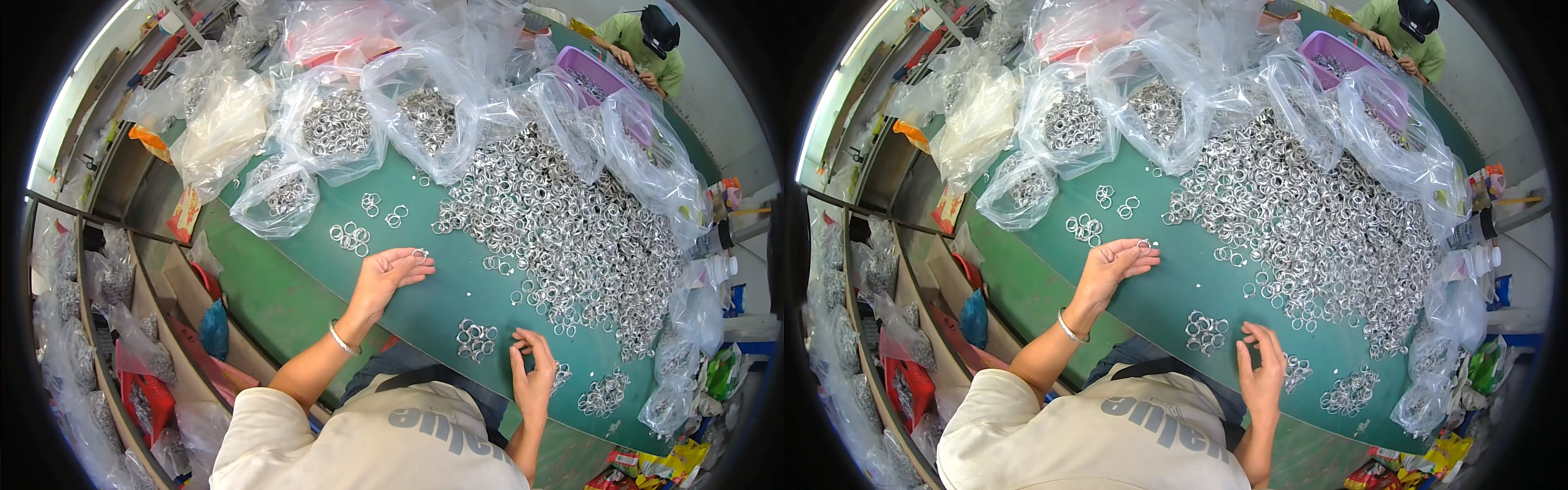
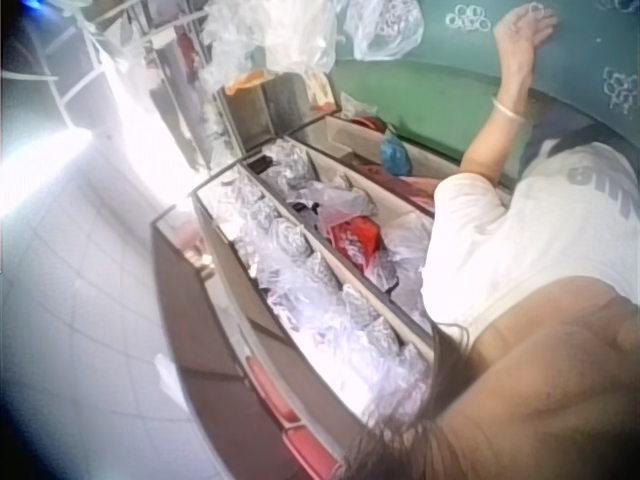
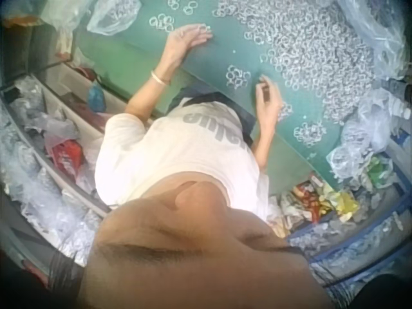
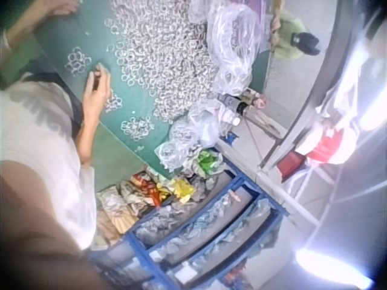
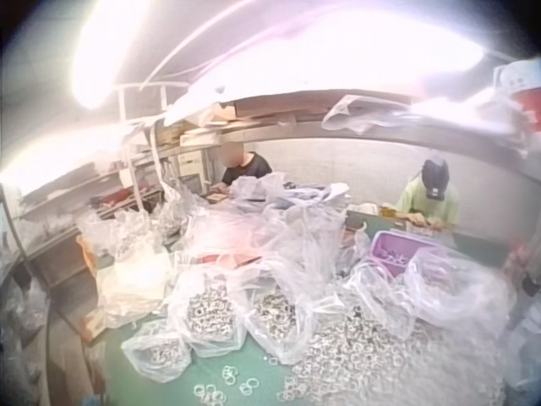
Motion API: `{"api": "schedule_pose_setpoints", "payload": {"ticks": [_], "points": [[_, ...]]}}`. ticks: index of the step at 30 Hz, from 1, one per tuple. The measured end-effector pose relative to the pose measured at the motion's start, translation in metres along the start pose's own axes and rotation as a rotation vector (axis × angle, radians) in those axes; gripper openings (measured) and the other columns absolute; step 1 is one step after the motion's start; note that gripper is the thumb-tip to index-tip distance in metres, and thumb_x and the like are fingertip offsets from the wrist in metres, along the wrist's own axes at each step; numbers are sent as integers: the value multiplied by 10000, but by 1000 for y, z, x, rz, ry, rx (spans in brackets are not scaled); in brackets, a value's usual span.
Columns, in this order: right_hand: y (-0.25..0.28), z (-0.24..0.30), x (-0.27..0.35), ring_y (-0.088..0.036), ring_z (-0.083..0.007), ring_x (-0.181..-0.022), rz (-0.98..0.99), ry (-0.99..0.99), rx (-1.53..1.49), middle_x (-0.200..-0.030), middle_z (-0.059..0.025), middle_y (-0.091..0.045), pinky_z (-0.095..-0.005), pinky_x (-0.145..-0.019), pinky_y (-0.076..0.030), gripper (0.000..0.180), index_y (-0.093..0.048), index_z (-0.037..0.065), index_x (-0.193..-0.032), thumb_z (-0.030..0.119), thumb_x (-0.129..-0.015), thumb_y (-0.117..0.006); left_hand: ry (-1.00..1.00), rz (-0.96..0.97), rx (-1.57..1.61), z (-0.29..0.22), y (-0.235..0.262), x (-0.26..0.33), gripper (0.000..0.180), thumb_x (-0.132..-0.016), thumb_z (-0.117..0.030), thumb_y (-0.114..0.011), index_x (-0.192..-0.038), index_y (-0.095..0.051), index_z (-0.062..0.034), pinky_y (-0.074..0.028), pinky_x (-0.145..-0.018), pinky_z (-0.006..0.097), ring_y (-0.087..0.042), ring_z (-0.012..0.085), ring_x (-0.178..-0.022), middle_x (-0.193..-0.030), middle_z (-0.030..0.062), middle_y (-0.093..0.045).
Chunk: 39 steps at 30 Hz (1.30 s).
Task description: The person sorts through a pile of metal rings on a green work surface by hand, picking up individual rings and moving them to different groups.
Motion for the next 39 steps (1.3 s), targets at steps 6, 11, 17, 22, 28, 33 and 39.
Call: {"api": "schedule_pose_setpoints", "payload": {"ticks": [6, 11, 17, 22, 28, 33, 39], "points": [[-5, -1, 3, -594, -187, -822, 17, 3, -18, -981, -110, -646, -286, -730, -462, 287, -616, -7, -1081, -68, -800, -613, -159, 13, -188, -6, 11, -13, 208, -956, -87, -554, -1077, -608, 73, -555, -751, 280, -689, 206, -865, -975, 166, -691], [-10, 0, 4, -596, -186, -823, 29, -1, -47, -977, -106, -648, -287, -734, -460, 288, -618, -3, -1081, -72, -802, -608, -208, 23, -218, -8, 11, -15, 187, -953, -73, -554, -1052, -621, 70, -539, -713, 259, -665, 154, -792, -890, 119, -687], [-13, -1, 4, -603, -190, -836, 52, -2, -56, -968, -107, -650, -288, -737, -457, 281, -620, -2, -1079, -69, -806, -608, -122, 28, -204, -3, 8, -14, 168, -948, -56, -552, -1041, -629, 62, -517, -684, 247, -621, 126, -723, -833, 95, -664], [-14, -2, 5, -602, -200, -830, 62, -11, -61, -967, -114, -646, -296, -744, -466, 273, -621, -7, -1075, -68, -808, -612, -95, -21, -268, -2, 10, -14, 139, -926, -63, -596, -991, -629, 54, -495, -640, 216, -604, 94, -679, -784, 66, -658], [-19, -2, 7, -594, -216, -814, 84, -19, -70, -970, -128, -639, -313, -764, -482, 262, -626, -11, -1069, -65, -813, -619, -226, -119, -361, -13, 20, -4, 105, -891, -60, -652, -916, -640, 41, -452, -576, 197, -562, 58, -629, -719, 28, -633], [-20, -2, 7, -594, -218, -815, 88, -16, -68, -969, -131, -638, -312, -768, -480, 255, -625, -15, -1065, -64, -814, -618, -421, -262, -786, -47, 18, 24, 53, -847, -23, -677, -868, -659, 22, -424, -548, 220, -532, 63, -602, -687, 37, -612], [-22, 0, 4, -595, -225, -812, 96, -5, -68, -965, -137, -636, -314, -765, -482, 247, -626, -18, -1056, -64, -814, -618, -647, -306, -941, -63, 20, 39, 68, -795, 7, -684, -861, -666, 0, -458, -577, 282, -588, 196, -661, -781, 101, -627]]}}
Point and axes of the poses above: each hand's wrist, its own x-axis away from the middle knuckle, its own y-axis out of the back of the hand, z = x × y, the point moved 9 cm from there along -x, towards the middle knuckle
